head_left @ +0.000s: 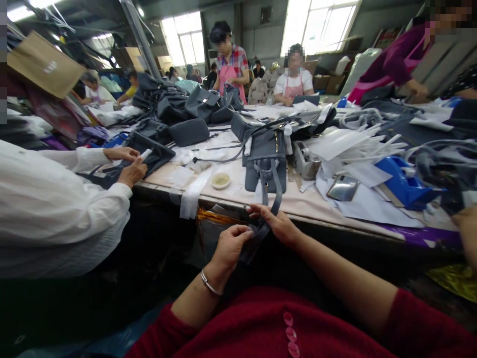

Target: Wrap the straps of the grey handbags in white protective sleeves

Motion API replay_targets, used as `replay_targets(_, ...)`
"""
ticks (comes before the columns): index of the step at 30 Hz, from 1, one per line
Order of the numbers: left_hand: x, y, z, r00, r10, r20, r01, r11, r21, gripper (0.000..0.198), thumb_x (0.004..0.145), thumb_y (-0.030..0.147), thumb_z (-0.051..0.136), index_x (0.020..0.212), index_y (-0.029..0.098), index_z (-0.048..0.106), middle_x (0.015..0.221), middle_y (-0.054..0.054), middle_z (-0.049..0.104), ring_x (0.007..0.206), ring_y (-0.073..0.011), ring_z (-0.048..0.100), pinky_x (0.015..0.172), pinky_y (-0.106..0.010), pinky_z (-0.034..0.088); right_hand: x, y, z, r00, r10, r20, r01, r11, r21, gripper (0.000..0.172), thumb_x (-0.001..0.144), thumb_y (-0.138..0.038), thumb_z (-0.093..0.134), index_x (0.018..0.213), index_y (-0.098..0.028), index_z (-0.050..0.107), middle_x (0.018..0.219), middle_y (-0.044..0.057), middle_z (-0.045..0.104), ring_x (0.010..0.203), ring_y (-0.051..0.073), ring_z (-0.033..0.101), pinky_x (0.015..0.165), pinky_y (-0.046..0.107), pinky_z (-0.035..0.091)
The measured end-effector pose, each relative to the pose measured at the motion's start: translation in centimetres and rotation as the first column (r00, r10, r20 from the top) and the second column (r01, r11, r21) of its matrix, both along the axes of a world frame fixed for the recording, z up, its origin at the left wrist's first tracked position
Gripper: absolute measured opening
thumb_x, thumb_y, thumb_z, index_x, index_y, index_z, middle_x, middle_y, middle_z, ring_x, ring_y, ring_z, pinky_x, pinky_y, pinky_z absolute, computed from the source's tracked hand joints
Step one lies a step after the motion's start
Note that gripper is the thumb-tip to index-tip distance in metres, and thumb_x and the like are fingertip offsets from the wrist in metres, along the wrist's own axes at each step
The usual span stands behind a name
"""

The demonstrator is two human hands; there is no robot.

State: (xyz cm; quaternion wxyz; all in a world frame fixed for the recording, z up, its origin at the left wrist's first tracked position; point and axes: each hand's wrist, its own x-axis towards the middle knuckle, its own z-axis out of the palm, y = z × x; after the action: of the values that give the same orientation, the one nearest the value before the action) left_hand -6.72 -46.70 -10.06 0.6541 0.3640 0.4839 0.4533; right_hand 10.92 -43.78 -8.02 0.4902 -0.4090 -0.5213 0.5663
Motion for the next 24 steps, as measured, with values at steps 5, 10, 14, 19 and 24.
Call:
replay_targets(5, -0.8, 0.3, -0.5, 1.0, -0.001, 0.026, 0.003, 0.998, -0.066, 0.028, 0.062, 0.032, 0.084, 0.077, 0.013, 0.07, 0.065, -0.002, 0.069, 0.055, -0.0123, 0.06, 0.054, -0.023, 0.047, 0.4, 0.9, -1.3, 0.991, -0.045, 0.128, 0.033, 0.995, 0.09, 0.051, 0.091, -0.061, 0.049, 0.12, -0.023, 0.068, 0.123, 0.01, 0.068, 0.109, 0.028, 0.065, 0.097, 0.047, 0.049)
replay_targets(10, -0.8, 1.2, 0.4, 0.985, 0.005, 0.172, 0.011, 0.996, -0.093, 0.036, 0.06, 0.035, 0.088, 0.081, 0.012, 0.069, 0.072, -0.005, 0.072, 0.062, -0.0138, 0.064, 0.061, -0.025, 0.05, 1.6, 4.2, 0.8, 0.946, -0.133, 0.297, 0.038, 0.952, 0.303, 0.051, 0.093, -0.059, 0.046, 0.123, -0.023, 0.066, 0.126, 0.012, 0.066, 0.112, 0.03, 0.063, 0.099, 0.05, 0.047)
replay_targets(14, 0.1, 3.3, 2.3, 0.974, -0.003, 0.228, 0.02, 0.997, -0.072, 0.039, 0.055, 0.033, 0.09, 0.079, 0.011, 0.068, 0.069, -0.004, 0.07, 0.06, -0.0128, 0.062, 0.06, -0.024, 0.049, 0.1, 3.9, 0.7, 0.906, -0.055, 0.421, -0.107, 0.93, 0.351, 0.05, 0.094, -0.055, 0.046, 0.13, -0.024, 0.063, 0.132, 0.011, 0.064, 0.122, 0.03, 0.057, 0.108, 0.051, 0.04)
replay_targets(19, 1.0, 5.2, 2.5, 0.98, -0.03, 0.197, 0.035, 0.999, -0.021, 0.038, 0.055, 0.035, 0.09, 0.074, 0.011, 0.067, 0.065, -0.004, 0.068, 0.057, -0.0108, 0.06, 0.056, -0.021, 0.045, -0.5, 3.4, 0.5, 0.973, 0.135, 0.186, -0.156, 0.983, 0.102, 0.053, 0.091, -0.059, 0.051, 0.133, -0.028, 0.059, 0.14, 0.009, 0.057, 0.131, 0.03, 0.05, 0.11, 0.051, 0.037)
replay_targets(24, 2.1, 6.1, 2.4, 0.992, 0.014, 0.128, -0.01, 0.999, -0.033, 0.036, 0.056, 0.036, 0.088, 0.072, 0.012, 0.066, 0.06, -0.003, 0.066, 0.051, -0.0112, 0.058, 0.049, -0.022, 0.042, 1.8, 7.2, 3.1, 0.958, -0.043, -0.282, -0.04, 0.959, -0.28, 0.05, 0.094, -0.061, 0.037, 0.115, -0.026, 0.065, 0.13, 0.011, 0.063, 0.105, 0.028, 0.067, 0.082, 0.045, 0.055)
